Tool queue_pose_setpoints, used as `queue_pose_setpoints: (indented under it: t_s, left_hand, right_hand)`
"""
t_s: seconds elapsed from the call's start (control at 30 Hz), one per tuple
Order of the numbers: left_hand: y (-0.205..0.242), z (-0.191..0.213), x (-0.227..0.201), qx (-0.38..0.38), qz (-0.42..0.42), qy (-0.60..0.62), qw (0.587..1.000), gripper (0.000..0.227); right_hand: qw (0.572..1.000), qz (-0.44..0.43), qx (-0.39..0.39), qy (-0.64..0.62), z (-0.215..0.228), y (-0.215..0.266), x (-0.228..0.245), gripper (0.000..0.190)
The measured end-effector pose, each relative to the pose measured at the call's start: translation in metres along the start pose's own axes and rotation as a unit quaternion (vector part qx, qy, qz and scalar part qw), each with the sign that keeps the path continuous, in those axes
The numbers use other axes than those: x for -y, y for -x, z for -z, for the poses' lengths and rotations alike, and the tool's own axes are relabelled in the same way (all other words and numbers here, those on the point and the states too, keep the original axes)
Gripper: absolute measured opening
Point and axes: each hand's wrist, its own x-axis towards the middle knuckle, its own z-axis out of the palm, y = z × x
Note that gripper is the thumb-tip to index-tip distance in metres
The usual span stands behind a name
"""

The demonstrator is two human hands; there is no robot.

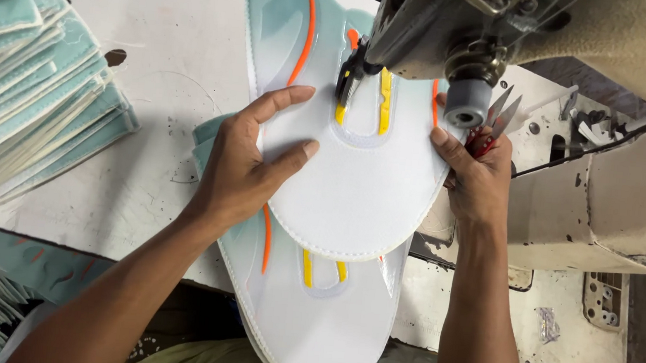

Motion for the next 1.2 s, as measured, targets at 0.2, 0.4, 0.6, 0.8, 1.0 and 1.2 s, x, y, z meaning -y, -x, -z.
queue_pose_setpoints:
  t_s: [0.2, 0.4, 0.6, 0.8, 1.0, 1.2]
  left_hand:
    - [-0.020, 0.004, 0.004, 0.021, -0.016, 0.020, 0.999, 0.055]
    - [-0.053, 0.016, 0.011, 0.086, -0.018, 0.034, 0.996, 0.052]
    - [-0.092, 0.032, 0.020, 0.168, 0.011, 0.019, 0.986, 0.052]
    - [-0.092, 0.038, 0.022, 0.109, 0.012, -0.121, 0.987, 0.078]
    - [0.045, -0.015, 0.015, -0.213, -0.022, 0.104, 0.971, 0.091]
    - [0.058, -0.055, 0.019, -0.083, -0.096, -0.016, 0.992, 0.076]
  right_hand:
    - [1.000, 0.006, -0.002, -0.021, 0.007, -0.007, -0.011, 0.025]
    - [0.997, 0.005, -0.007, -0.073, 0.003, 0.007, -0.018, 0.018]
    - [0.995, -0.017, -0.101, 0.006, -0.034, 0.052, -0.005, 0.036]
    - [0.989, 0.028, -0.125, 0.069, -0.066, 0.104, -0.021, 0.049]
    - [0.987, 0.047, -0.152, 0.026, -0.091, 0.116, -0.031, 0.051]
    - [0.979, 0.050, -0.182, 0.076, -0.115, 0.145, -0.033, 0.051]
